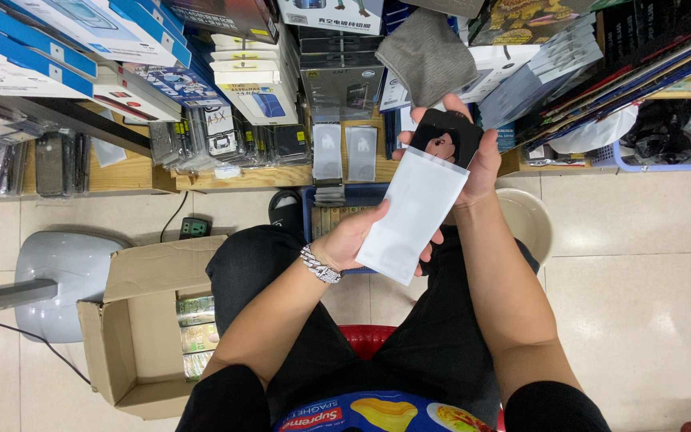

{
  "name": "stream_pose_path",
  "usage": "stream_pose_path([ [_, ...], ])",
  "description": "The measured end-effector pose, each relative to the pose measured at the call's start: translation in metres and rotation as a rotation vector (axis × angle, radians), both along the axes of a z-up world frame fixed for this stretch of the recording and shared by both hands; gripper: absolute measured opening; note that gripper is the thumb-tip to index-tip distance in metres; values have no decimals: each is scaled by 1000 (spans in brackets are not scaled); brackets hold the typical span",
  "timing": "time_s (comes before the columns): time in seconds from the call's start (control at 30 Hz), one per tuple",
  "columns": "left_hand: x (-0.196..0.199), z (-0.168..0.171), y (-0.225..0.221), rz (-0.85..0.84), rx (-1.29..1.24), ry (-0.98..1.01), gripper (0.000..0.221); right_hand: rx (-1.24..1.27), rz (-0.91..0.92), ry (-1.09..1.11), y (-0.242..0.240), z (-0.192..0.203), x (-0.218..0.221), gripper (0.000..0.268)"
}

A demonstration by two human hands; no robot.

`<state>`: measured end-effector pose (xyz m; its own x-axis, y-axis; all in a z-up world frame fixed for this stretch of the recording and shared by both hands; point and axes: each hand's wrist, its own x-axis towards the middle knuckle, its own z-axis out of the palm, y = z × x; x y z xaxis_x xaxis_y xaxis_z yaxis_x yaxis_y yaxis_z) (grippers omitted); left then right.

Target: The person repeatedly takes a black rectangular package and a white folded sheet from a blue basket. They unfold the sheet, place the package inside, fold the sheet around it, and return the bundle to the basket. This cycle is performed multiple times in a retail setting.

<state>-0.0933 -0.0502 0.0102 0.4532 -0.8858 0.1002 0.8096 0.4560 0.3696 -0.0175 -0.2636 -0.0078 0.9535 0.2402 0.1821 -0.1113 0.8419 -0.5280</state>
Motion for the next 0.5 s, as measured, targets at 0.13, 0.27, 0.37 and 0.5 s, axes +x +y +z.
stream_pose_path([
  [0.13, 2, 2, -2, -16, -63, 19, 71, -18, -7, -14, -11, -19, 6, 82],
  [0.27, 2, 14, -2, 25, -70, 67, 64, -39, 12, 3, -2, -19, 2, 77],
  [0.37, 1, 13, -2, 22, -45, 99, 63, -50, -35, 56, -8, -6, 9, 76],
  [0.5, 2, 18, 5, -56, -44, 124, 82, 38, -238, 30, -17, 37, 21, 50],
])
